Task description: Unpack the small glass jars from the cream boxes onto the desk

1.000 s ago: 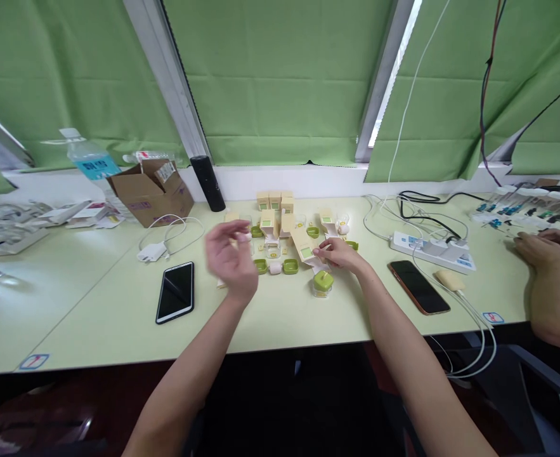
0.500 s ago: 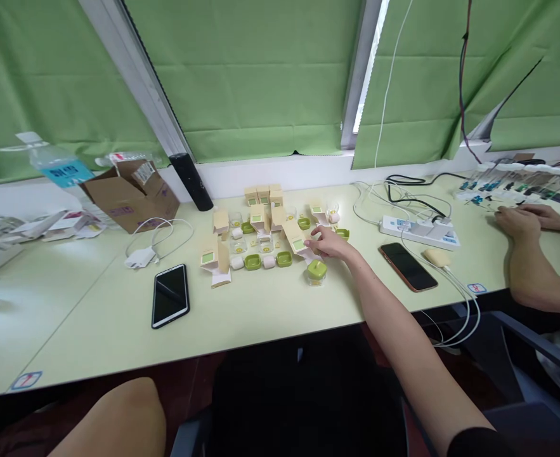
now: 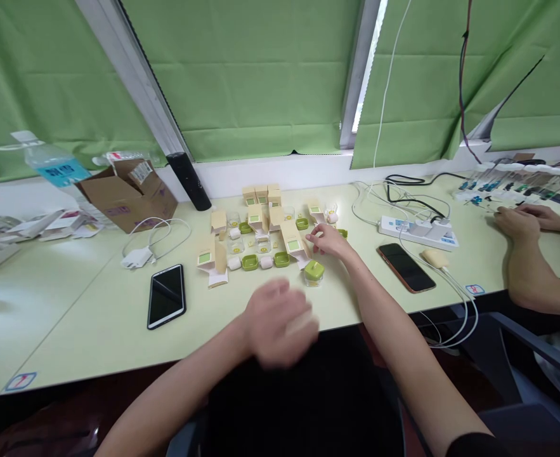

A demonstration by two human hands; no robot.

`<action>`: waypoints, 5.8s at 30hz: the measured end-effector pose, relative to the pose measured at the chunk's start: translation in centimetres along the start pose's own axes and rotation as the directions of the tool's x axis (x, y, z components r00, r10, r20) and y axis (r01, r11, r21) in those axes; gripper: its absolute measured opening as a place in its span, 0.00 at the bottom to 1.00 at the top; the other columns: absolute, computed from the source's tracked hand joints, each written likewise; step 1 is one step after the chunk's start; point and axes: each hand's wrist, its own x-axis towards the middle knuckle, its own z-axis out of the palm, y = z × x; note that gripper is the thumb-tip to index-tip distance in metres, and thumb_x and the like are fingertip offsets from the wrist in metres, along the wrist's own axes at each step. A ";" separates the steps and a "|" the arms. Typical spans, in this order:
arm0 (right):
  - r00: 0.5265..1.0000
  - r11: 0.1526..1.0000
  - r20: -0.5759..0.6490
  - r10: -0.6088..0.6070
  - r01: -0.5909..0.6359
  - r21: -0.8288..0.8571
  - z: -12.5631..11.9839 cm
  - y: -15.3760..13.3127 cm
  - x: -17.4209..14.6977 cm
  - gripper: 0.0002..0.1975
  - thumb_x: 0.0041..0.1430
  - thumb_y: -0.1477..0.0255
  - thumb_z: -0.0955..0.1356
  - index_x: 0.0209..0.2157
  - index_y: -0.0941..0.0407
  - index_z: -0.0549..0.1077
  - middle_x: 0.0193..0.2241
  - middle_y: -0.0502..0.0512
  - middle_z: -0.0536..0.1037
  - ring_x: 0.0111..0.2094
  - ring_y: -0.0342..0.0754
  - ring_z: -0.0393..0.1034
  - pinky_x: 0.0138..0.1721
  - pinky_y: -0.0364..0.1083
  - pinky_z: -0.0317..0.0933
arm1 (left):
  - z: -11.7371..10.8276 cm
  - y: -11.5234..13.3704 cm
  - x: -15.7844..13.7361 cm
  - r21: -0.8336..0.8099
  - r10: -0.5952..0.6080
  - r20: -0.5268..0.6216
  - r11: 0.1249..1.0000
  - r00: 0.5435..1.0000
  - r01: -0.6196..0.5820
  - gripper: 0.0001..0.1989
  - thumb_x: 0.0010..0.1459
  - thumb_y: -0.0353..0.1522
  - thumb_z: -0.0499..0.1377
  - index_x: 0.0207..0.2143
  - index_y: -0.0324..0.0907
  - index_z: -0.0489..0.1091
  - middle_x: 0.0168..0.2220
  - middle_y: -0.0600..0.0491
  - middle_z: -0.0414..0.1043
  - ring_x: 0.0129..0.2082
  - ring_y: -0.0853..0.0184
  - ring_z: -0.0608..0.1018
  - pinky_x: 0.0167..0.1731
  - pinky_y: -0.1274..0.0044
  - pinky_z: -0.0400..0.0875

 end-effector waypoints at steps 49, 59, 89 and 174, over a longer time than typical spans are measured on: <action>0.913 0.724 -0.028 -0.406 0.303 -0.620 -0.8 -0.1 -1.6 0.12 0.65 0.80 0.64 0.39 0.56 0.80 0.47 0.60 0.77 0.39 0.51 0.75 0.32 0.46 0.59 | 3.4 -3.1 9.4 -0.809 0.034 0.488 0.393 0.872 0.438 0.25 0.49 0.44 0.76 0.39 0.39 0.71 0.39 0.46 0.81 0.29 0.71 0.77 0.30 0.78 0.69; 0.678 0.750 -0.344 -0.650 0.496 -0.438 -0.6 -2.0 -0.8 0.12 0.64 0.74 0.65 0.45 0.52 0.79 0.43 0.58 0.80 0.37 0.52 0.76 0.35 0.50 0.68 | 3.8 -2.9 8.7 -0.757 0.000 0.527 0.454 0.850 0.470 0.27 0.53 0.52 0.71 0.39 0.39 0.70 0.38 0.45 0.82 0.28 0.71 0.77 0.31 0.76 0.71; 0.369 0.466 -0.295 -0.881 0.784 -0.410 5.8 -2.1 -2.1 0.20 0.73 0.69 0.61 0.62 0.55 0.71 0.45 0.65 0.78 0.44 0.55 0.75 0.40 0.52 0.75 | 2.9 -2.9 7.3 -0.289 0.386 0.188 0.901 0.903 -0.324 0.15 0.63 0.34 0.62 0.52 0.45 0.77 0.52 0.45 0.79 0.53 0.54 0.79 0.58 0.64 0.71; 0.797 0.826 -0.343 -0.498 0.314 -0.468 -1.6 4.2 -4.5 0.18 0.63 0.71 0.69 0.54 0.51 0.71 0.50 0.56 0.79 0.45 0.53 0.76 0.37 0.49 0.65 | 3.2 -4.4 8.2 -0.296 0.292 0.136 0.924 0.947 -0.242 0.21 0.64 0.42 0.62 0.56 0.45 0.69 0.39 0.51 0.77 0.31 0.69 0.73 0.34 0.76 0.70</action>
